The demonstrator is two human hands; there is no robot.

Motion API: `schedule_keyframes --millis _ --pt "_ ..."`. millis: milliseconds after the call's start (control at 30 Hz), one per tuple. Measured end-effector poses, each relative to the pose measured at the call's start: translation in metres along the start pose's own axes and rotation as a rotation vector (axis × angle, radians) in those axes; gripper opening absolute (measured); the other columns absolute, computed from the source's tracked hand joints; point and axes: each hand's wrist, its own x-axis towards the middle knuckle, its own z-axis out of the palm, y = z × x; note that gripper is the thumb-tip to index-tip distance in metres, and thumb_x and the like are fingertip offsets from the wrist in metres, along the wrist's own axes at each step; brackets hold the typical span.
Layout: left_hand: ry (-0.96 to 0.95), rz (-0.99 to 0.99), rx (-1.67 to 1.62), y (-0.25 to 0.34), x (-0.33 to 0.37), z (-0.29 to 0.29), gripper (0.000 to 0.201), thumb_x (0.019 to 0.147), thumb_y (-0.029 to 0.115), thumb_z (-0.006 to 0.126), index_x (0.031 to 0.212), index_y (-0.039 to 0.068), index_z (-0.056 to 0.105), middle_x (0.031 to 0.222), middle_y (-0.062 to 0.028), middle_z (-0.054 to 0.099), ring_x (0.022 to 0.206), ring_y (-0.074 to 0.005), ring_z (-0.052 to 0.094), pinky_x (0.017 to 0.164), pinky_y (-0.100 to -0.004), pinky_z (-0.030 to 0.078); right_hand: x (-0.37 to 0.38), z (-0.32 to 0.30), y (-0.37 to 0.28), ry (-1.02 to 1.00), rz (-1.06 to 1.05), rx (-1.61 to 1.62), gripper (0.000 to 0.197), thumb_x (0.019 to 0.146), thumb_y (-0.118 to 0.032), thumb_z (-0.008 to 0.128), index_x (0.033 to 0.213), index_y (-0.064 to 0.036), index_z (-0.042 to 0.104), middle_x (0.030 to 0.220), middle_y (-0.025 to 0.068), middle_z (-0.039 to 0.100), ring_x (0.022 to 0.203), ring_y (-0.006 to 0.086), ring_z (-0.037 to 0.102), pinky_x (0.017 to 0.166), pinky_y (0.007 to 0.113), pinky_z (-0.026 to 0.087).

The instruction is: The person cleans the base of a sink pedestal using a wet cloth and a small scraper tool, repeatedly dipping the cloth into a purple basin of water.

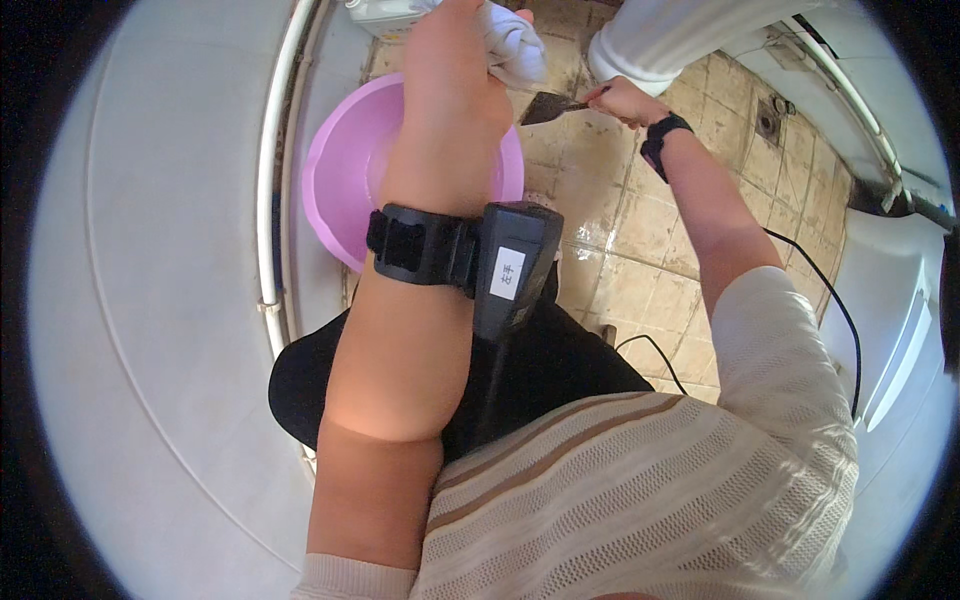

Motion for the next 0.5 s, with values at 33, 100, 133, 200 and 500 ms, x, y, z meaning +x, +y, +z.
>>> schedule_keyframes --millis 33,100,133,200,500 --pt "0.013 0.004 0.012 0.0 -0.002 0.004 0.011 0.086 0.016 0.047 0.092 0.007 0.048 0.072 -0.0075 0.054 0.06 -0.0181 0.054 0.054 -0.0296 0.045 0.0 0.0 -0.002 0.0 0.002 -0.001 0.026 0.077 -0.018 0.054 0.099 -0.0089 0.062 0.05 -0.0037 0.04 0.037 0.0074 0.027 0.034 0.024 0.02" --pt "0.009 0.0 0.003 0.001 0.0 -0.005 0.012 0.086 0.017 0.046 0.092 0.007 0.048 0.072 -0.0074 0.054 0.061 -0.0181 0.054 0.055 -0.0297 0.045 0.0 0.005 -0.009 -0.014 -0.003 0.056 0.024 0.077 -0.016 0.053 0.098 -0.0087 0.063 0.049 -0.004 0.038 0.037 0.0075 0.027 0.034 0.024 0.02" --pt "0.002 -0.007 -0.006 0.001 0.001 -0.009 0.012 0.086 0.017 0.046 0.092 0.007 0.048 0.072 -0.0074 0.054 0.061 -0.0181 0.054 0.055 -0.0298 0.045 0.004 0.006 -0.002 0.057 -0.077 0.002 0.022 0.077 -0.015 0.053 0.095 -0.0089 0.064 0.048 -0.0049 0.032 0.037 0.0073 0.024 0.033 0.025 0.018" --pt "0.046 -0.021 -0.074 0.002 -0.001 -0.007 0.013 0.086 0.018 0.045 0.092 0.007 0.049 0.071 -0.0068 0.054 0.06 -0.0179 0.053 0.054 -0.0297 0.045 0.004 -0.02 0.003 -0.01 -0.019 -0.028 0.024 0.074 -0.013 0.053 0.094 -0.0079 0.065 0.049 -0.0019 0.039 0.037 0.0086 0.026 0.034 0.027 0.02" --pt "-0.069 0.001 0.04 -0.001 0.004 -0.006 0.013 0.087 0.02 0.045 0.085 0.007 0.049 0.059 -0.0038 0.051 0.053 -0.017 0.051 0.049 -0.0293 0.043 0.013 0.011 -0.03 -0.025 0.019 0.008 0.027 0.071 -0.014 0.054 0.095 -0.01 0.065 0.049 -0.0036 0.038 0.039 0.008 0.03 0.035 0.026 0.021"
